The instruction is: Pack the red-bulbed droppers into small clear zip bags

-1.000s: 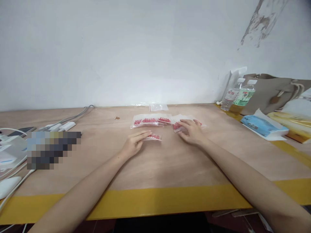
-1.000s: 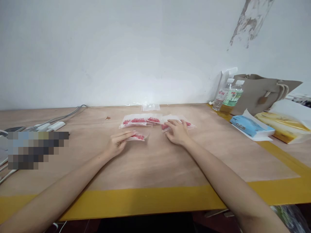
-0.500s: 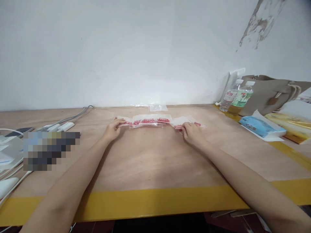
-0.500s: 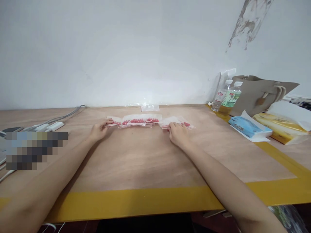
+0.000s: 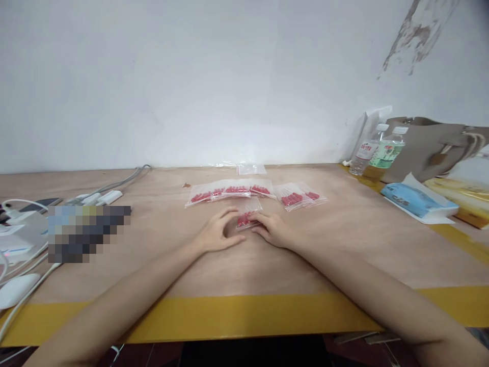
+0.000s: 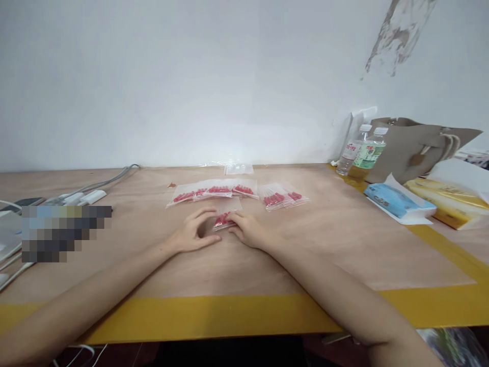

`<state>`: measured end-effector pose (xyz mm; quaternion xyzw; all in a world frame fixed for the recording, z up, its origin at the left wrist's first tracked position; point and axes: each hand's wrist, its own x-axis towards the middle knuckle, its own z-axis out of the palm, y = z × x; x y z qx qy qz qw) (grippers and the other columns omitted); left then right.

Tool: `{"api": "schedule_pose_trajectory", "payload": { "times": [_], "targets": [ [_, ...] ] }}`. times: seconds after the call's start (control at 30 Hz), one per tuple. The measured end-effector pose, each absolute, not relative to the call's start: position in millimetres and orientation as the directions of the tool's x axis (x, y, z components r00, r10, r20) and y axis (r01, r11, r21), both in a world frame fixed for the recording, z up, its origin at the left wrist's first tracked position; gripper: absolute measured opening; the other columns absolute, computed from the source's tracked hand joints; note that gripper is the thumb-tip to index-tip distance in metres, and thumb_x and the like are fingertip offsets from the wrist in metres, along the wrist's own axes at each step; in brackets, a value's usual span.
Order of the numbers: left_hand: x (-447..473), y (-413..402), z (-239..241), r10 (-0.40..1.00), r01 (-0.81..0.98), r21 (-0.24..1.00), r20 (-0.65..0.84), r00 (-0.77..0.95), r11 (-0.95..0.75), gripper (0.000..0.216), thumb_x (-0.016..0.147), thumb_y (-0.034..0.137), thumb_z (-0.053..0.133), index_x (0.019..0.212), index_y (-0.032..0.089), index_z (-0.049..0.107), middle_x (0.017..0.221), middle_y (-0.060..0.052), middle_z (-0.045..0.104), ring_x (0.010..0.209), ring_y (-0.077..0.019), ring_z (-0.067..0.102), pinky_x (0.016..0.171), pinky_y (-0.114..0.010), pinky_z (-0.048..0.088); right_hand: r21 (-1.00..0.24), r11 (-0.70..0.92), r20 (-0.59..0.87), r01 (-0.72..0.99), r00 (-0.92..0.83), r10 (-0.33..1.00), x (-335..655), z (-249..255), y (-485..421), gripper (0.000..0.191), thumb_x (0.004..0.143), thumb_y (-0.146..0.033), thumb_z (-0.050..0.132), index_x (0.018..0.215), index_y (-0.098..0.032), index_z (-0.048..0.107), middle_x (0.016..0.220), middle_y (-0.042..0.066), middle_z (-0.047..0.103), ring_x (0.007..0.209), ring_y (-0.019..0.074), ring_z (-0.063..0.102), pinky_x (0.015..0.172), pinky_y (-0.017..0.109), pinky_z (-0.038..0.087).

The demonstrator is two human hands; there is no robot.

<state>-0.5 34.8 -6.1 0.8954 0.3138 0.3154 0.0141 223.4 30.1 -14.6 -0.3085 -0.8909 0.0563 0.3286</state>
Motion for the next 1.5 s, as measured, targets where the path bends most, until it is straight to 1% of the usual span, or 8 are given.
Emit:
{"api": "schedule_pose_trajectory", "payload": {
  "times": [0.1,0.17,0.33,0.57,0.77,0.9,1.13,1.5],
  "targets": [
    [21.5,29.5,-11.9,0.559,0.544,0.220,0.574,0.599,-0.809,0.025,0.080,0.030,0.057,0.101,0.017,0.057,0.091,-0.006,0.060,0.078,-0.0166,0.059,0.070,-0.029,0.050,-0.245,0.814,0.611,0.527,-0.568,0.552,237.6,-17.9,34.2,0.030,0.079,-0.017,0.052,0.109,-0.016,0.051,0.107,0.010,0.057,0.098,0.0182,0.054,0.081,0.032,0.043],
    [22.8,35.6,-15.4,0.528,0.534,0.191,0.602,0.599,-0.823,0.014,0.083,0.023,0.052,0.094,0.017,0.058,0.083,-0.004,0.061,0.071,-0.0141,0.059,0.065,-0.026,0.050,-0.163,0.787,0.633,0.596,-0.548,0.546,251.5,-19.7,35.7,0.024,0.080,-0.018,0.051,0.103,-0.017,0.056,0.101,0.009,0.060,0.093,0.0187,0.054,0.079,0.033,0.041],
    [9.7,46.6,-19.2,0.434,0.477,0.110,0.623,0.650,-0.872,0.011,0.085,0.019,0.049,0.085,0.018,0.060,0.090,-0.003,0.063,0.082,-0.0129,0.061,0.072,-0.023,0.050,0.059,0.771,0.640,0.634,-0.617,0.458,265.0,-22.0,37.4,0.016,0.084,-0.022,0.048,0.080,-0.019,0.063,0.071,0.003,0.063,0.071,0.0148,0.055,0.069,0.030,0.036],
    [1.1,46.2,-21.1,0.355,0.486,-0.019,0.659,0.663,-0.874,0.014,0.086,0.023,0.049,0.082,0.019,0.061,0.082,-0.003,0.065,0.074,-0.0138,0.062,0.068,-0.025,0.050,0.168,0.730,0.654,0.663,-0.629,0.420,258.7,-19.7,36.3,0.021,0.086,-0.021,0.043,0.074,-0.017,0.059,0.068,0.004,0.061,0.068,0.0144,0.051,0.075,0.031,0.031],
    [0.7,45.1,-17.9,0.345,0.478,-0.026,0.658,0.669,-0.878,0.013,0.086,0.020,0.049,0.081,0.018,0.060,0.084,-0.003,0.065,0.073,-0.0134,0.062,0.065,-0.024,0.050,0.253,0.681,0.620,0.688,-0.655,0.431,258.8,-17.8,34.1,0.023,0.086,-0.019,0.038,0.072,-0.015,0.056,0.067,0.005,0.058,0.067,0.0150,0.049,0.076,0.033,0.028],
    [3.8,43.0,-15.5,0.378,0.495,0.005,0.652,0.658,-0.869,0.013,0.085,0.020,0.048,0.080,0.018,0.060,0.079,-0.003,0.064,0.072,-0.0139,0.062,0.065,-0.025,0.050,0.240,0.672,0.625,0.700,-0.642,0.445,256.8,-16.9,32.2,0.022,0.086,-0.021,0.039,0.072,-0.015,0.055,0.068,0.005,0.059,0.067,0.0153,0.049,0.077,0.034,0.028],
    [26.5,41.5,-21.2,0.376,0.469,0.037,0.656,0.655,-0.882,0.016,0.084,0.021,0.050,0.098,0.019,0.059,0.099,-0.006,0.062,0.093,-0.0173,0.059,0.082,-0.032,0.048,0.159,0.711,0.662,0.685,-0.609,0.438,232.5,-16.5,29.7,0.019,0.083,-0.022,0.043,0.071,-0.016,0.056,0.067,0.004,0.060,0.067,0.0149,0.051,0.079,0.034,0.028],
    [32.1,36.5,-11.0,0.210,0.465,-0.238,0.659,0.723,-0.853,0.015,0.085,0.016,0.045,0.079,0.016,0.059,0.084,-0.006,0.065,0.078,-0.0172,0.061,0.071,-0.032,0.050,0.205,0.703,0.671,0.681,-0.621,0.405,219.1,-17.0,23.0,0.025,0.087,-0.023,0.038,0.072,-0.015,0.056,0.068,0.004,0.059,0.067,0.0149,0.049,0.079,0.034,0.028]
  ]
}}
